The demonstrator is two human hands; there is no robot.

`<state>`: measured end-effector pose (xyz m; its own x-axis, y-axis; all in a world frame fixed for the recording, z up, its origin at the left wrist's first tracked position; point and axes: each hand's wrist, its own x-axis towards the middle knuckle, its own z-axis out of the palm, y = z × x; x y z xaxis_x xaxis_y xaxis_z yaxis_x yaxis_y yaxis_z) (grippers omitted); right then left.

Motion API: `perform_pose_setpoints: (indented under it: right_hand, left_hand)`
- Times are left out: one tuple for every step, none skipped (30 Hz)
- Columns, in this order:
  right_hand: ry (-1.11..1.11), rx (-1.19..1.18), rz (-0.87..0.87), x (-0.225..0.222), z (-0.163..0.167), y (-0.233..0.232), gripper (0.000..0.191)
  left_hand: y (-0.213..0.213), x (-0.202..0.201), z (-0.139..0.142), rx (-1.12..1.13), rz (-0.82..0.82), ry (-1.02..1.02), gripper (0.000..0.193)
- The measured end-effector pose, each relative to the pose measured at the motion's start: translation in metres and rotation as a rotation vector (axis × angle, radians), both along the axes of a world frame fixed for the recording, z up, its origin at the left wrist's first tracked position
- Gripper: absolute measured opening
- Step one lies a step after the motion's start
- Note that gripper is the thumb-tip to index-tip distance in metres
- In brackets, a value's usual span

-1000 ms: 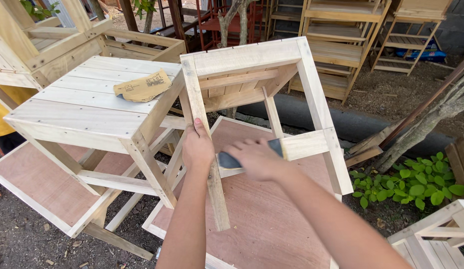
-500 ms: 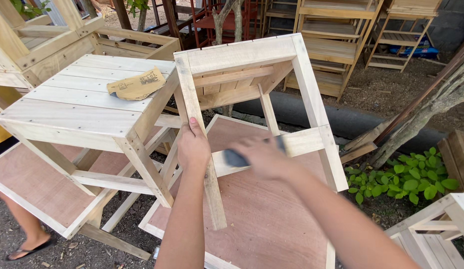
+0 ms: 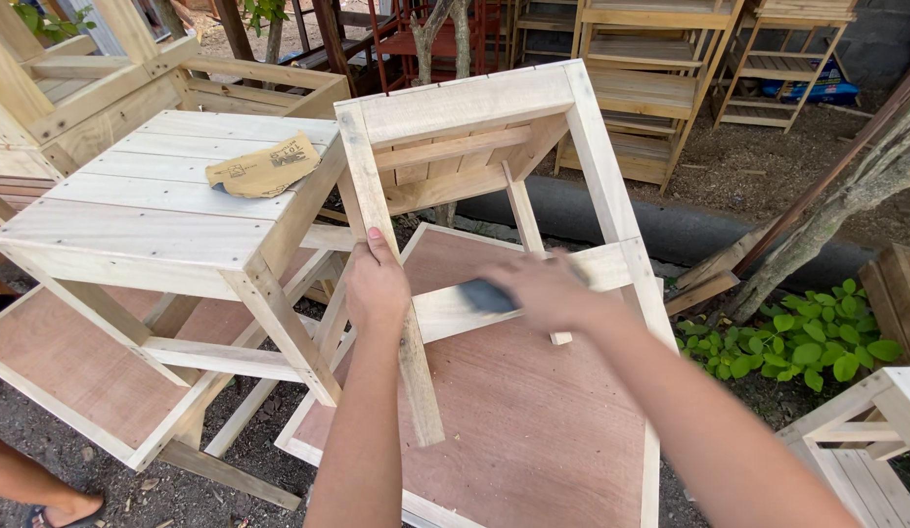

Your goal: The person sands the frame of a wooden stool using a sanding block. They hold the stool with one hand and rub the sanding block along the legs and crossbars, moving systematically around the frame to smooth the surfaces.

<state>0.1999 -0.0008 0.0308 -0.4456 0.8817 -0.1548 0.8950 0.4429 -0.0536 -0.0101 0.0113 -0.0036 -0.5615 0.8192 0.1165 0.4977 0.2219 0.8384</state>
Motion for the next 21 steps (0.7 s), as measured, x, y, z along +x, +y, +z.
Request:
perform_pose_setpoints:
  right_hand:
    - [-0.027, -0.002, -0.072, 0.015, 0.01, 0.0, 0.07]
    - [-0.059, -0.018, -0.124, 0.024, 0.018, -0.001, 0.07]
    - [-0.09, -0.031, -0.175, 0.024, 0.022, -0.003, 0.069]
    - [-0.119, -0.039, -0.227, 0.022, 0.025, -0.004, 0.068]
    - [-0.132, -0.068, -0.206, 0.011, 0.024, -0.008, 0.07]
    - [-0.144, -0.101, -0.186, -0.005, 0.021, -0.01, 0.072]
    - [-0.099, -0.019, -0.082, -0.025, 0.012, -0.014, 0.073]
    - [-0.053, 0.068, 0.022, -0.04, 0.006, -0.017, 0.073]
    - [-0.043, 0.066, 0.051, -0.045, 0.004, -0.017, 0.078]
    - [-0.034, 0.06, 0.081, -0.047, 0.002, -0.017, 0.082]
    - [-0.023, 0.049, 0.112, -0.041, 0.003, -0.015, 0.087]
    - [-0.034, -0.006, 0.055, -0.031, 0.004, -0.014, 0.086]
    - [-0.046, -0.054, 0.0, -0.012, 0.011, -0.011, 0.085]
    - [-0.063, -0.002, -0.045, 0.008, 0.019, -0.007, 0.082]
    - [-0.079, 0.043, -0.092, 0.02, 0.024, -0.006, 0.079]
    - [-0.11, 0.015, -0.135, 0.027, 0.027, -0.005, 0.078]
    - [-0.139, -0.009, -0.175, 0.026, 0.027, -0.005, 0.077]
    - [-0.165, -0.032, -0.216, 0.021, 0.026, -0.007, 0.076]
    - [-0.159, -0.051, -0.184, 0.007, 0.021, -0.009, 0.076]
    - [-0.153, -0.073, -0.154, -0.011, 0.014, -0.012, 0.076]
    - [-0.084, -0.024, -0.053, -0.031, 0.006, -0.016, 0.074]
  left_hand:
    - [0.0, 0.001, 0.0, 0.005, 0.004, 0.012, 0.063]
    - [0.0, 0.002, 0.0, 0.009, 0.006, 0.025, 0.063]
    - [0.0, 0.003, 0.0, 0.016, 0.009, 0.039, 0.063]
    - [0.0, 0.004, 0.0, 0.009, 0.019, 0.036, 0.063]
    - [0.0, 0.003, 0.0, -0.002, 0.028, 0.032, 0.063]
    - [0.001, 0.003, 0.0, -0.018, 0.034, 0.03, 0.063]
    - [0.001, 0.002, 0.0, 0.002, 0.028, 0.025, 0.062]
    - [0.002, 0.001, 0.0, 0.029, 0.022, 0.02, 0.062]
    - [0.002, 0.0, 0.0, 0.057, 0.016, 0.014, 0.062]
    - [0.002, -0.001, 0.0, 0.066, 0.013, 0.017, 0.062]
    - [0.003, -0.002, 0.0, 0.069, 0.009, 0.022, 0.062]
    - [0.003, -0.002, 0.0, 0.068, 0.004, 0.028, 0.062]
    - [0.003, -0.002, 0.0, 0.055, 0.002, 0.016, 0.063]
    - [0.003, -0.001, -0.001, 0.043, 0.002, 0.001, 0.063]
    - [0.002, 0.0, -0.001, 0.024, 0.0, -0.012, 0.063]
    - [0.001, 0.002, -0.002, 0.024, 0.014, 0.003, 0.063]
    - [0.0, 0.002, -0.002, 0.027, 0.03, 0.019, 0.063]
    - [-0.001, 0.004, -0.003, 0.032, 0.045, 0.037, 0.064]
    - [-0.003, 0.003, -0.003, 0.05, 0.044, 0.038, 0.064]
    - [-0.005, 0.004, -0.003, 0.066, 0.04, 0.041, 0.064]
    - [-0.007, 0.003, -0.003, 0.089, 0.037, 0.043, 0.064]
